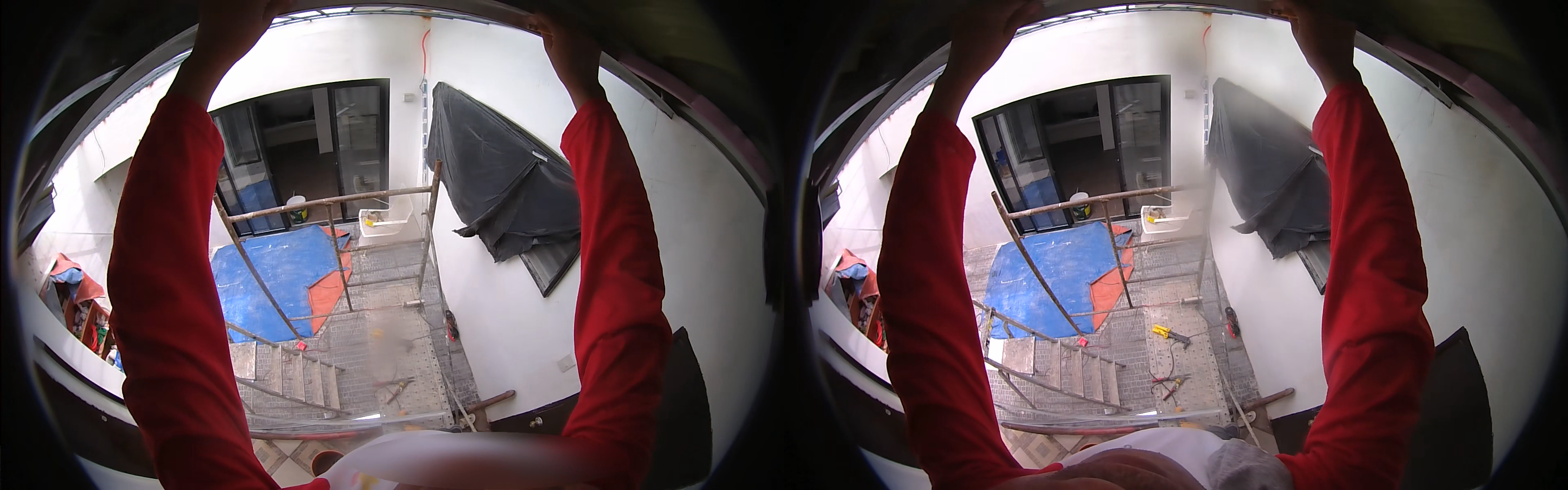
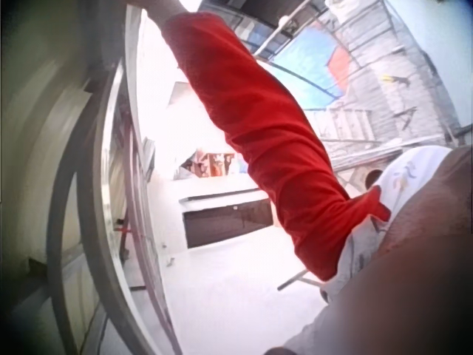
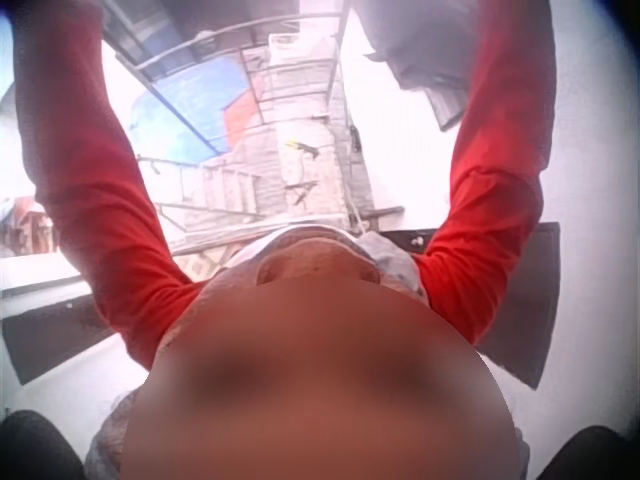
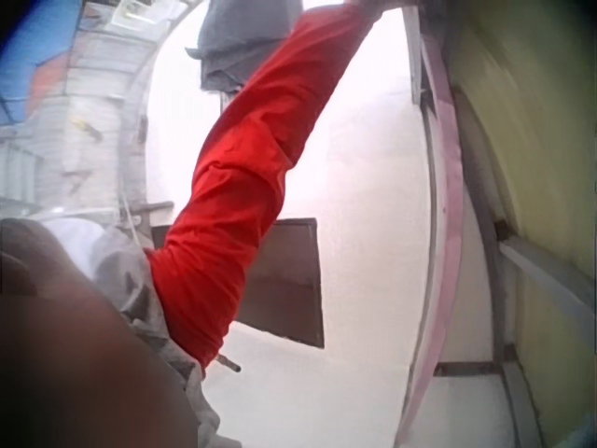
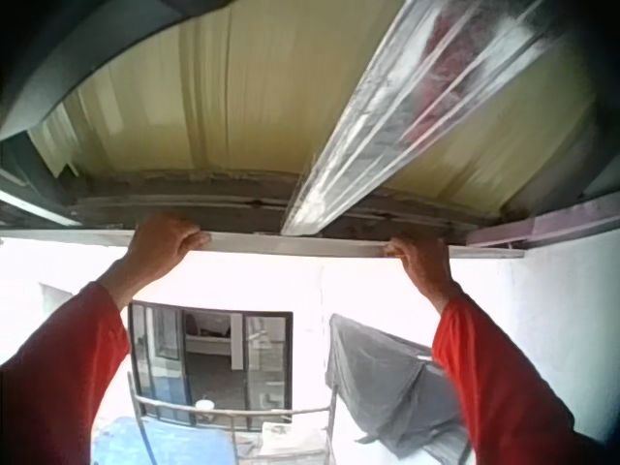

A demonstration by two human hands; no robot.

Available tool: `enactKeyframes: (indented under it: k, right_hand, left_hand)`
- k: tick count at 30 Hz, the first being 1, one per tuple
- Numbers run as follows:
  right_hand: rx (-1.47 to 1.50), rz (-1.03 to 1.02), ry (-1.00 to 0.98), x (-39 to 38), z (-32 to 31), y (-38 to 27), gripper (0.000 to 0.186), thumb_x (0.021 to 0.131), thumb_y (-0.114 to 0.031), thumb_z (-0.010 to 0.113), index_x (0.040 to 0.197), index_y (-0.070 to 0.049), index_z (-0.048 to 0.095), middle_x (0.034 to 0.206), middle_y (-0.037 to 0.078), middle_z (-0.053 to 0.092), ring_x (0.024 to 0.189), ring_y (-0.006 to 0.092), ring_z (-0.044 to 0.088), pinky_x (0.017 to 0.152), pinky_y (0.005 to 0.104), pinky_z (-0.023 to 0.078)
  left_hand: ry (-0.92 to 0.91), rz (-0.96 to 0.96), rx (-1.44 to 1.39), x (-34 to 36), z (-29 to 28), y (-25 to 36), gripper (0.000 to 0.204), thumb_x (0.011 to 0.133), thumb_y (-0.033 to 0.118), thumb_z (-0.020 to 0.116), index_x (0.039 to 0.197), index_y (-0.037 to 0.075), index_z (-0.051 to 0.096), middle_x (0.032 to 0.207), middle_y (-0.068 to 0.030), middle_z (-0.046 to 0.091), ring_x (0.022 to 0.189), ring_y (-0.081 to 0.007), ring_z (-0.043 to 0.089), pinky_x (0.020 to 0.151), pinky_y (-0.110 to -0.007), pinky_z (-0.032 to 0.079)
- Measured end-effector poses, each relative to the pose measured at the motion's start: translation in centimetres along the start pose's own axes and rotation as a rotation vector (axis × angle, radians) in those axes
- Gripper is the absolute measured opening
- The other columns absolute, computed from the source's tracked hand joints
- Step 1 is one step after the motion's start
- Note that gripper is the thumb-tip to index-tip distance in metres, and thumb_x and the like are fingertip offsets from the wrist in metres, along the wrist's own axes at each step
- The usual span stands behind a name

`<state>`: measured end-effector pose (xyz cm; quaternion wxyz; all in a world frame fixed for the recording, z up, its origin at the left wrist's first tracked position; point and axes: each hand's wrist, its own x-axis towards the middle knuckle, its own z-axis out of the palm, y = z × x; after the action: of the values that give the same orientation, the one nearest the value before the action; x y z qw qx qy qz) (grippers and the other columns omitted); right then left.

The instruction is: The person positions and aligns a long metal frame along the top of a doorway, repeatedly adjusting its placement with both hands. They hold the frame in place while checking alignment and making small shifts to fit it into the opening.

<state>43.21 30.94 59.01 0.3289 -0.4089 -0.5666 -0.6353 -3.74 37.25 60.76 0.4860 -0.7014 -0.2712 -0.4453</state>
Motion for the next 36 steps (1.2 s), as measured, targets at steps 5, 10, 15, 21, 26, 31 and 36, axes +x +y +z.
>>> enactKeyframes:
  k: [5,10,15,21,26,31,36]
  right_hand:
    - [0.008,-0.007,0.034,0.1,-0.1,-0.1,0.021,0.088,-0.011,0.067,0.106,-0.022,0.069,0.095,0.001,0.072,0.084,0.0226,0.071,0.068,0.0333,0.057]
    - [-0.006,-0.025,0.052,0.5,-0.7,-0.8,0.015,0.088,-0.011,0.067,0.102,-0.018,0.069,0.094,0.004,0.072,0.087,0.0242,0.07,0.072,0.0343,0.057]
    - [0.075,-0.042,0.05,0.9,-1.4,-1.2,0.008,0.088,-0.012,0.068,0.096,-0.015,0.069,0.091,0.005,0.071,0.086,0.0257,0.069,0.072,0.0347,0.056]
    - [0.018,-0.032,0.023,1.0,-1.6,-1.3,0.008,0.089,-0.013,0.068,0.096,-0.015,0.069,0.092,0.006,0.07,0.086,0.0269,0.068,0.072,0.0364,0.056]
    - [0.012,-0.002,0.006,0.8,-1.3,-1.1,0.011,0.089,-0.013,0.067,0.099,-0.016,0.069,0.094,0.006,0.07,0.089,0.0269,0.069,0.074,0.0364,0.056]
    - [0.047,0.003,0.014,0.6,-1.2,-1.1,0.013,0.09,-0.013,0.067,0.102,-0.017,0.069,0.097,0.005,0.071,0.091,0.0261,0.069,0.075,0.0356,0.056]
    - [0.072,0.059,-0.033,0.6,-1.2,-1.3,0.015,0.09,-0.013,0.066,0.104,-0.018,0.069,0.099,0.004,0.071,0.092,0.0264,0.069,0.076,0.0361,0.056]
  left_hand:
    - [-0.012,-0.001,0.009,0.1,-0.1,0.0,0.035,0.092,0.037,0.062,0.075,0.007,0.068,0.073,-0.0162,0.066,0.072,-0.0376,0.065,0.064,-0.049,0.05]
    - [0.006,0.006,0.049,0.0,0.2,0.0,0.039,0.093,0.039,0.061,0.073,0.006,0.068,0.071,-0.0159,0.066,0.069,-0.0374,0.065,0.063,-0.049,0.05]
    - [0.029,0.02,0.014,0.1,0.3,-0.1,0.04,0.093,0.039,0.061,0.071,0.005,0.066,0.069,-0.0164,0.066,0.067,-0.0373,0.064,0.062,-0.049,0.05]
    - [-0.064,-0.047,0.058,0.2,0.1,-0.1,0.044,0.092,0.04,0.062,0.068,0.004,0.063,0.066,-0.0174,0.063,0.064,-0.0386,0.063,0.059,-0.05,0.048]
    - [-0.002,-0.002,0.056,0.2,0.2,-0.2,0.047,0.092,0.043,0.062,0.065,0.004,0.06,0.063,-0.0177,0.061,0.062,-0.0395,0.061,0.058,-0.051,0.048]
    - [0.005,0.01,0.07,0.2,0.4,-0.3,0.049,0.091,0.045,0.061,0.065,0.004,0.06,0.064,-0.0178,0.061,0.063,-0.0397,0.062,0.059,-0.051,0.048]
    - [0.003,-0.026,0.033,0.2,0.1,-0.1,0.05,0.091,0.047,0.06,0.068,0.004,0.062,0.067,-0.0184,0.063,0.066,-0.0407,0.063,0.061,-0.051,0.049]
